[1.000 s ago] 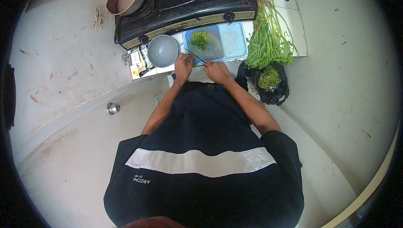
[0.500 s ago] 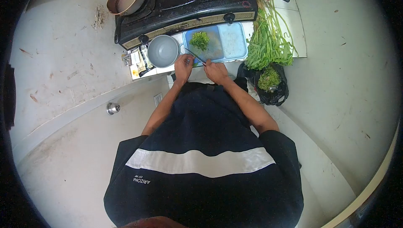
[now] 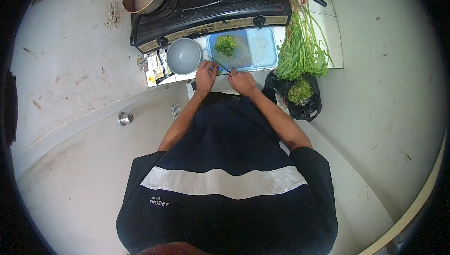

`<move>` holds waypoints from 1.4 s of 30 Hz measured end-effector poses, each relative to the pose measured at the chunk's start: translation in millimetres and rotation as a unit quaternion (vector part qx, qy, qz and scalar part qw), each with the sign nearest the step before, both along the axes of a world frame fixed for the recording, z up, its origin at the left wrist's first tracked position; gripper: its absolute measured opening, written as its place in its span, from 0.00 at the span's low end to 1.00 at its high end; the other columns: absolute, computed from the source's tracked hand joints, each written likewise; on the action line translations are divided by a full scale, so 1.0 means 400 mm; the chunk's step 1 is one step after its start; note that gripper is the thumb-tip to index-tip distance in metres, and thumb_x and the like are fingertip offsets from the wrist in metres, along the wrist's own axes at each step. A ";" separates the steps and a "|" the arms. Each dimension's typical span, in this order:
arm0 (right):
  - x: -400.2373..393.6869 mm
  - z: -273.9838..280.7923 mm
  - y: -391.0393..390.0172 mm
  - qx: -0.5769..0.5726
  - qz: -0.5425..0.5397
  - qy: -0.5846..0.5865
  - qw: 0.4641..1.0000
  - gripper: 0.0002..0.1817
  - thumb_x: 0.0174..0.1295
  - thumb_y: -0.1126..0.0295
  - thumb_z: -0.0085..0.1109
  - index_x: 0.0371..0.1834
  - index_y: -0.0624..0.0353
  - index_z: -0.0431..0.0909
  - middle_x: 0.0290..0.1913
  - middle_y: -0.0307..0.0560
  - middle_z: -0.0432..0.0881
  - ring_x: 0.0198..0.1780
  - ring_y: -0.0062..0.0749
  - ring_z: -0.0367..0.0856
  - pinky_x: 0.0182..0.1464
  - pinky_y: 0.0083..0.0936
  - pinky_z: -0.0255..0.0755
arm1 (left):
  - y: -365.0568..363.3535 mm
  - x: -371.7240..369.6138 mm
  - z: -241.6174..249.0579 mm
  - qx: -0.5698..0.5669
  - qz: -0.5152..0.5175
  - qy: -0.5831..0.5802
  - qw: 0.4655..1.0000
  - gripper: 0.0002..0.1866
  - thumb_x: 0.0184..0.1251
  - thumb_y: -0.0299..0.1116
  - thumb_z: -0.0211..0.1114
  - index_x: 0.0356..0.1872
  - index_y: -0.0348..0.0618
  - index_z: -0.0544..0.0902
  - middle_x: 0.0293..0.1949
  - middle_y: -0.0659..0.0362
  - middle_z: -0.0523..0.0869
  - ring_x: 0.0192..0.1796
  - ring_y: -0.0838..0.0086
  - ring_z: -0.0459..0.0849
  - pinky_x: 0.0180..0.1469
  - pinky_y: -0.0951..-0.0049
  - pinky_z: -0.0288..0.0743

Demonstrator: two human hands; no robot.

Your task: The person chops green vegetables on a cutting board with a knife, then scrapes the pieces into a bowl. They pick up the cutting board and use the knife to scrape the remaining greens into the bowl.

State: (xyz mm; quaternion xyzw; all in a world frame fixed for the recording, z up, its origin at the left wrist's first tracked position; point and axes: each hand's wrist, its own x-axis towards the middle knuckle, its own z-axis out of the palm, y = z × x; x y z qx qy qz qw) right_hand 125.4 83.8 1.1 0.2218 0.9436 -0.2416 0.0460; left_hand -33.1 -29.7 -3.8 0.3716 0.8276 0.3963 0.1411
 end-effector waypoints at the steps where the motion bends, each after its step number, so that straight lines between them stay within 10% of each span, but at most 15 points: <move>1: -0.008 -0.005 -0.001 0.009 -0.003 0.010 1.000 0.20 0.75 0.57 0.55 0.44 0.70 0.77 0.23 0.61 0.85 0.27 0.57 0.88 0.32 0.48 0.81 | -0.001 0.000 0.001 0.005 -0.010 0.021 1.000 0.05 0.65 0.29 0.72 0.38 0.40 0.89 0.38 0.53 0.86 0.36 0.57 0.87 0.41 0.59 0.80; 42: -0.001 0.007 0.013 0.018 -0.022 -0.019 0.999 0.20 0.76 0.56 0.50 0.44 0.66 0.77 0.24 0.60 0.86 0.28 0.55 0.89 0.33 0.49 0.82 | 0.004 -0.003 0.005 0.001 -0.007 0.006 1.000 0.06 0.66 0.27 0.69 0.41 0.41 0.91 0.38 0.54 0.87 0.37 0.58 0.87 0.44 0.60 0.80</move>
